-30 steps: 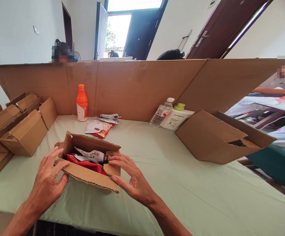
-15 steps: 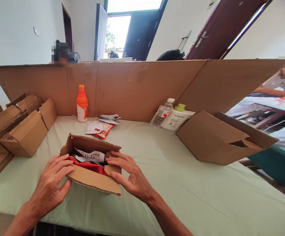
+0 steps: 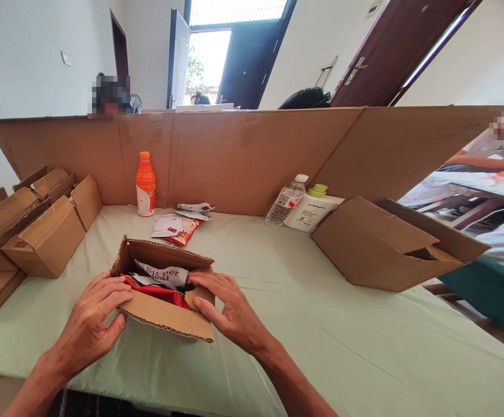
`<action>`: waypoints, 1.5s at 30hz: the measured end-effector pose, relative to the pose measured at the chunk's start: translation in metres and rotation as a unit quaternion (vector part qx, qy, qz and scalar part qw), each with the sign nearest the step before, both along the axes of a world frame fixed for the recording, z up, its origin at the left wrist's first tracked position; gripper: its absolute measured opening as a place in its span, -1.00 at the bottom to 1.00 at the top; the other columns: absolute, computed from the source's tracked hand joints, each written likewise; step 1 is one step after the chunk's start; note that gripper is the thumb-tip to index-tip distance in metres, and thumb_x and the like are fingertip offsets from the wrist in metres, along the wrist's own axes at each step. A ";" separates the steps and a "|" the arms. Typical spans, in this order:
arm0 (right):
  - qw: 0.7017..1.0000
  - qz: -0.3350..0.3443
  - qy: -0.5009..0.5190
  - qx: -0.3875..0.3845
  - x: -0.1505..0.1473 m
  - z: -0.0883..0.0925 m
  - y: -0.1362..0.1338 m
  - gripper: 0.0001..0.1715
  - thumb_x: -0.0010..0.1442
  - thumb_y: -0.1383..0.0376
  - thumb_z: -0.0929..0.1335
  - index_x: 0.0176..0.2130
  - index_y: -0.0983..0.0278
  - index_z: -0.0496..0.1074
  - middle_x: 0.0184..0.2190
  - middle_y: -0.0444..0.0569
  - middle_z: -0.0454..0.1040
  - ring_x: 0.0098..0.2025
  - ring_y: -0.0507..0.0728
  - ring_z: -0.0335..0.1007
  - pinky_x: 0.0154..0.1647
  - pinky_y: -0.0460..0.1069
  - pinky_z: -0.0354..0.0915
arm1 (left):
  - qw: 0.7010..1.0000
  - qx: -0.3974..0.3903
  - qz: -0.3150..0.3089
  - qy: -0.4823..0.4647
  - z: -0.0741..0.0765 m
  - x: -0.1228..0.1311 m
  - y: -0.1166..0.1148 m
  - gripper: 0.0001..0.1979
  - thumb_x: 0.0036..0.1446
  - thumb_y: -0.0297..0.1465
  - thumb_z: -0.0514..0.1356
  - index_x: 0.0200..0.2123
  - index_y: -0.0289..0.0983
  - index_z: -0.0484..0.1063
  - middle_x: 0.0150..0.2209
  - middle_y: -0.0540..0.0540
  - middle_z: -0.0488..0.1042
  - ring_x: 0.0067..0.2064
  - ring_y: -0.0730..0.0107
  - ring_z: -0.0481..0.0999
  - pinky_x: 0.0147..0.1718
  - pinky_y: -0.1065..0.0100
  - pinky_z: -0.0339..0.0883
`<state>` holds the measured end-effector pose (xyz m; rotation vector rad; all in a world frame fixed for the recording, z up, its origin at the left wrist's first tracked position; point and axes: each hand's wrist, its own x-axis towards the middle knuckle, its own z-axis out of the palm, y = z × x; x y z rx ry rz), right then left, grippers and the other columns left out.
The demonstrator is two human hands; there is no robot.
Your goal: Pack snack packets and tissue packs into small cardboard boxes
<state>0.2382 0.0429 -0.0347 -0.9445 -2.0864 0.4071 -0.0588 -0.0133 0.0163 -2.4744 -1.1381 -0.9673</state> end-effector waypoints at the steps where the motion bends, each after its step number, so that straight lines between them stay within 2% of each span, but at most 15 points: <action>1: 1.000 -0.010 0.000 -0.007 -0.001 0.000 0.000 -0.62 0.35 0.21 0.30 0.11 0.19 0.48 0.08 0.10 0.59 0.12 0.29 0.50 0.15 0.26 0.33 | 1.000 -0.002 -0.002 0.000 0.000 0.000 0.000 -0.72 0.20 -0.58 0.12 -0.06 -0.21 0.44 -0.10 -0.08 0.64 0.01 0.28 0.61 0.22 0.06 0.40; 6: 0.999 -0.044 -0.008 -0.013 -0.006 -0.002 0.000 -0.59 0.34 0.19 0.29 0.10 0.22 0.51 0.21 0.14 0.49 0.23 0.33 0.42 0.18 0.28 0.33 | 1.000 -0.011 -0.007 -0.004 -0.003 -0.004 -0.003 -0.72 0.20 -0.58 0.13 -0.05 -0.22 0.44 -0.08 -0.10 0.63 0.03 0.28 0.59 0.22 0.04 0.38; 11: 0.998 -0.037 -0.031 -0.038 -0.007 -0.001 -0.003 -0.61 0.37 0.16 0.26 0.02 0.19 0.58 0.26 0.12 0.44 0.28 0.33 0.36 0.22 0.30 0.29 | 0.999 -0.003 0.031 -0.019 -0.007 -0.004 -0.006 -0.72 0.20 -0.59 0.10 -0.09 -0.22 0.46 0.03 -0.18 0.57 0.15 0.16 0.51 0.08 0.08 0.48; 19: 0.989 -0.013 -0.126 -0.082 -0.011 0.020 0.006 -0.60 0.37 0.18 0.26 0.05 0.14 0.58 0.27 0.10 0.43 0.35 0.34 0.26 0.28 0.34 0.18 | 0.998 -0.008 0.042 -0.035 -0.013 -0.004 -0.005 -0.69 0.20 -0.57 0.10 -0.04 -0.20 0.46 -0.01 -0.16 0.59 0.06 0.20 0.55 0.04 0.12 0.49; 24: 0.985 0.005 -0.152 -0.084 -0.016 0.028 0.014 -0.57 0.33 0.18 0.29 0.11 0.17 0.55 0.17 0.09 0.53 0.24 0.34 0.38 0.27 0.36 0.17 | 0.998 -0.012 0.048 -0.028 -0.015 -0.007 -0.005 -0.67 0.19 -0.56 0.11 -0.02 -0.19 0.46 0.00 -0.14 0.60 0.05 0.19 0.58 0.06 0.09 0.49; 28: 0.988 -0.020 -0.133 -0.076 -0.017 0.022 0.015 -0.51 0.30 0.17 0.31 0.16 0.17 0.52 0.10 0.08 0.58 0.14 0.34 0.46 0.19 0.32 0.28 | 0.998 -0.014 0.048 -0.040 -0.017 -0.008 -0.006 -0.65 0.17 -0.56 0.12 -0.01 -0.18 0.47 0.01 -0.14 0.61 0.06 0.19 0.59 0.09 0.08 0.48; 32: 0.988 -0.018 -0.133 -0.071 -0.014 0.020 0.014 -0.53 0.32 0.15 0.30 0.15 0.15 0.53 0.08 0.06 0.59 0.13 0.33 0.46 0.16 0.30 0.31 | 0.998 -0.020 0.045 -0.039 -0.017 -0.009 -0.006 -0.65 0.17 -0.55 0.12 -0.01 -0.18 0.48 0.01 -0.13 0.62 0.06 0.17 0.59 0.09 0.07 0.48; 39: 0.976 -0.008 -0.208 -0.064 -0.026 0.039 0.012 -0.63 0.37 0.20 0.27 0.06 0.18 0.55 0.08 0.07 0.59 0.13 0.32 0.45 0.18 0.33 0.19 | 0.998 -0.029 0.044 -0.025 -0.016 -0.009 -0.007 -0.64 0.19 -0.56 0.10 0.01 -0.19 0.45 0.03 -0.15 0.60 0.09 0.18 0.57 0.12 0.05 0.45; 43: 0.968 -0.024 -0.250 -0.027 -0.033 0.048 0.008 -0.69 0.37 0.23 0.28 -0.04 0.20 0.58 0.02 0.08 0.61 0.08 0.33 0.45 0.17 0.34 0.15 | 0.998 -0.041 0.043 -0.032 -0.018 -0.010 -0.009 -0.63 0.20 -0.56 0.09 0.03 -0.19 0.44 0.05 -0.15 0.59 0.12 0.20 0.54 0.13 0.07 0.43; 45: 0.966 -0.035 -0.255 -0.006 -0.034 0.050 0.007 -0.71 0.35 0.24 0.31 -0.03 0.22 0.58 0.04 0.09 0.60 0.08 0.36 0.43 0.17 0.37 0.13 | 0.997 -0.049 0.039 -0.036 -0.019 -0.011 -0.009 -0.62 0.19 -0.57 0.09 0.04 -0.19 0.44 0.06 -0.14 0.58 0.13 0.21 0.54 0.14 0.08 0.42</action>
